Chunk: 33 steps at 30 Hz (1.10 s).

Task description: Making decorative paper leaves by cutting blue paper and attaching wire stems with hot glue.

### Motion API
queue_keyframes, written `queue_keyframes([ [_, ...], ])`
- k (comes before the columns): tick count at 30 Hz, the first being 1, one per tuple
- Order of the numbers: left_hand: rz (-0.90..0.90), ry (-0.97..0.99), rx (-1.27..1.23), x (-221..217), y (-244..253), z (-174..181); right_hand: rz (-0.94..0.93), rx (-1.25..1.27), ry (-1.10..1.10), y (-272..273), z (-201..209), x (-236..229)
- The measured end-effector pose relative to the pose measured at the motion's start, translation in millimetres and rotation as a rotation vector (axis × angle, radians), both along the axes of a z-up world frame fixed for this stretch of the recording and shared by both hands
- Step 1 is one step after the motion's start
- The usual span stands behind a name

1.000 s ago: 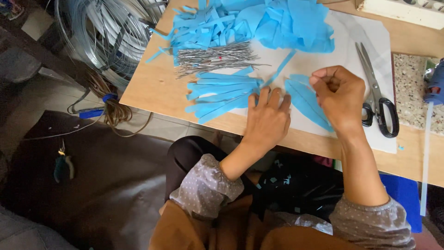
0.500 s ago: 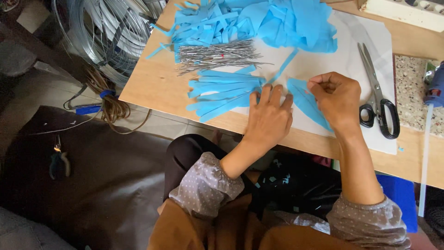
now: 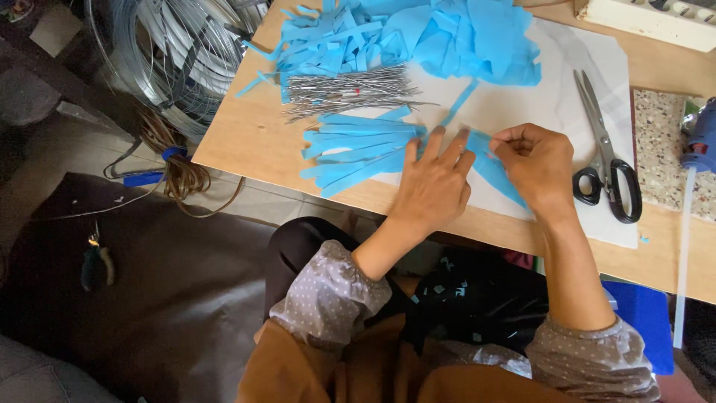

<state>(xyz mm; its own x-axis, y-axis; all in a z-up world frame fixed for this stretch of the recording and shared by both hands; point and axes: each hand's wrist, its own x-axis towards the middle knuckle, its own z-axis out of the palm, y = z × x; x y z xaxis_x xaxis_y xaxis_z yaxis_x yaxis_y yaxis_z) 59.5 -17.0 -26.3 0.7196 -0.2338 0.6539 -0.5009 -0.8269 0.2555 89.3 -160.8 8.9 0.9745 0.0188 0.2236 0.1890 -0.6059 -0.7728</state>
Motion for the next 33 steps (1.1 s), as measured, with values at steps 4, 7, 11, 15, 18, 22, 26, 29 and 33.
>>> queue_keyframes([
  [4,0.005,0.057,0.065,6.3,-0.1,-1.8,0.003,-0.024,0.005,0.8,1.7,-1.4],
  [7,0.004,0.072,0.088,10.3,-0.2,-2.5,0.004,-0.059,0.004,-0.9,1.6,-0.3],
  [11,-0.005,0.087,0.114,11.7,0.2,-6.5,0.018,-0.113,-0.003,-1.8,7.9,-5.1],
  [15,-0.018,0.072,0.108,13.5,-0.6,-9.1,0.011,-0.193,0.007,-8.8,19.2,-11.1],
  [18,-0.006,0.033,0.118,14.4,-1.3,-9.7,0.030,-0.324,-0.029,-19.2,15.0,-11.0],
  [22,-0.010,0.000,0.115,15.4,-1.8,-11.4,0.084,-0.412,-0.039,-20.4,21.0,-19.3],
  [26,-0.021,-0.008,0.113,17.0,-1.8,-10.7,0.118,-0.439,-0.078,-15.6,26.3,-25.4],
  [29,-0.014,-0.027,0.132,22.3,-4.5,-14.8,0.096,-0.471,-0.038,-17.6,21.2,-22.2],
  [33,-0.017,-0.085,0.132,22.7,-7.1,-15.3,0.089,-0.554,-0.029,-14.9,21.9,-25.0],
])
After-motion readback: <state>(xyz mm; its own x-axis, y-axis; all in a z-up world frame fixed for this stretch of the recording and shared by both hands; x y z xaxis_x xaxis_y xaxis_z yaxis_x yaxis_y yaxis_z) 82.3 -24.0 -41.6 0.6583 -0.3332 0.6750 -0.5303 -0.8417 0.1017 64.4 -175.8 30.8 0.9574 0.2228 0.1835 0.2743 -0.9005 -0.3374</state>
